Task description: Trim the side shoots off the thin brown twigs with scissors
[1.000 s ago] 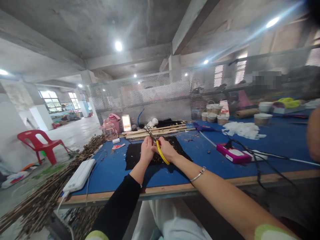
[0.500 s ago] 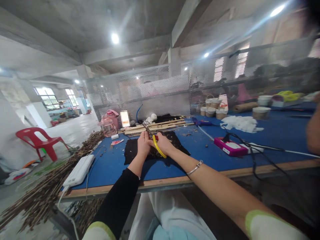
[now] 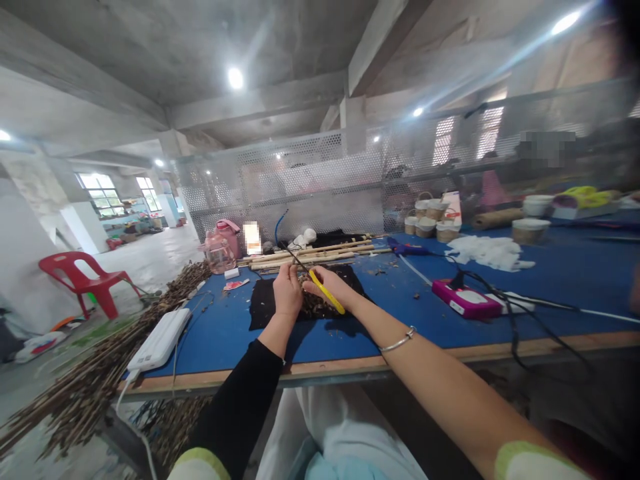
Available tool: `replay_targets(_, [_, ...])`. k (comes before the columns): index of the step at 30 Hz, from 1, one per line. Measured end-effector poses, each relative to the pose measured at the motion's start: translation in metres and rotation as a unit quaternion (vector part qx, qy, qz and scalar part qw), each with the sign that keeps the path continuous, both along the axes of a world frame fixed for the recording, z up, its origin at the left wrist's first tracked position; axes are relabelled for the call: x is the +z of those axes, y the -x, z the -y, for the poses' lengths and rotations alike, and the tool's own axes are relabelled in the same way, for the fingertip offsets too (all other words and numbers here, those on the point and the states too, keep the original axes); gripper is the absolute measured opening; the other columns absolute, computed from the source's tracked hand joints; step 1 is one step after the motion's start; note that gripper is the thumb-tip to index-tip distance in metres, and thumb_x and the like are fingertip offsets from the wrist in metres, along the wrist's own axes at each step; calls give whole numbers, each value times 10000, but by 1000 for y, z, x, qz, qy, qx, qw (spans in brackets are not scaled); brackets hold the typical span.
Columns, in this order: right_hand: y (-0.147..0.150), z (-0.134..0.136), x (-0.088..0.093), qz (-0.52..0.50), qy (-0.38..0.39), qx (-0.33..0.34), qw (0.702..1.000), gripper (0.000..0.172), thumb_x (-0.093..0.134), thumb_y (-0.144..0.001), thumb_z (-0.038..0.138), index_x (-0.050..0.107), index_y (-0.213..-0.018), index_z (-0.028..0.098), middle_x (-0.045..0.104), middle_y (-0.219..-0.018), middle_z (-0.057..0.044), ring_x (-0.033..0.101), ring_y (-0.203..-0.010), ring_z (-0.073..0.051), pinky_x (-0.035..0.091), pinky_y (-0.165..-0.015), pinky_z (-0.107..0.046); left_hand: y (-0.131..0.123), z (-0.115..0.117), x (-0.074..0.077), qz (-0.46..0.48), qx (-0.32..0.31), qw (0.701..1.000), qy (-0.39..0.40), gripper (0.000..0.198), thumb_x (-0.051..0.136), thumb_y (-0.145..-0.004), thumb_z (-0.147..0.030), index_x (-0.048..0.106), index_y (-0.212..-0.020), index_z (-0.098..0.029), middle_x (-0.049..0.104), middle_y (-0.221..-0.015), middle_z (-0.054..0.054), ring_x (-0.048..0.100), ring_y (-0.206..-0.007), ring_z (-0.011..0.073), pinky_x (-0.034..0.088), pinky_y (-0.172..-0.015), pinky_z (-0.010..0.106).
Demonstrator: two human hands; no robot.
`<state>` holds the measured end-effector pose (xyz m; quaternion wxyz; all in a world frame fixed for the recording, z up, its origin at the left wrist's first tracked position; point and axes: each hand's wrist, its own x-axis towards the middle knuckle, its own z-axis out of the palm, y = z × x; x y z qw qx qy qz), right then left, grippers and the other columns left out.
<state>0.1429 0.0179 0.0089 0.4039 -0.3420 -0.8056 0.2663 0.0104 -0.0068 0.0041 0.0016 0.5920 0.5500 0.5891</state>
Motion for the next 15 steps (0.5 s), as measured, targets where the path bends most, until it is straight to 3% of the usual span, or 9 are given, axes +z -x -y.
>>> replay_targets(5, [-8,-9,-1,-4,-11,-38,999,415,626,-603,517,540,-793,158,520,-655,24,439,-592,-103,358,-569,-216,-1,2,2,1,-9,1000,-27,298,304,-874,-306,554,-948,-162,615,-847,70,548,-781,152,385,-730,237])
replay_targets(10, [-15,-16,-2,-6,-21,-63,998,369,621,-608,492,535,-765,168,511,-650,26,433,-593,-108,361,-580,-230,1,1,2,36,8,999,-32,300,306,-875,-296,558,-941,-147,614,-798,71,546,-728,151,395,-696,246])
replay_targets(13, [-17,-24,-3,-93,-27,-123,988,411,656,-572,449,497,-844,185,488,-662,36,428,-598,-110,368,-594,-244,5,-1,1,53,20,997,-47,293,319,-872,-291,561,-941,-139,616,-793,72,550,-733,151,397,-702,249])
replay_targets(15, [-16,-28,-4,-188,9,-120,975,414,644,-579,417,447,-872,200,462,-660,45,424,-574,-105,373,-573,-248,6,-1,0,51,13,997,-51,284,333,-869,-289,562,-948,-141,619,-802,70,552,-742,148,398,-713,247])
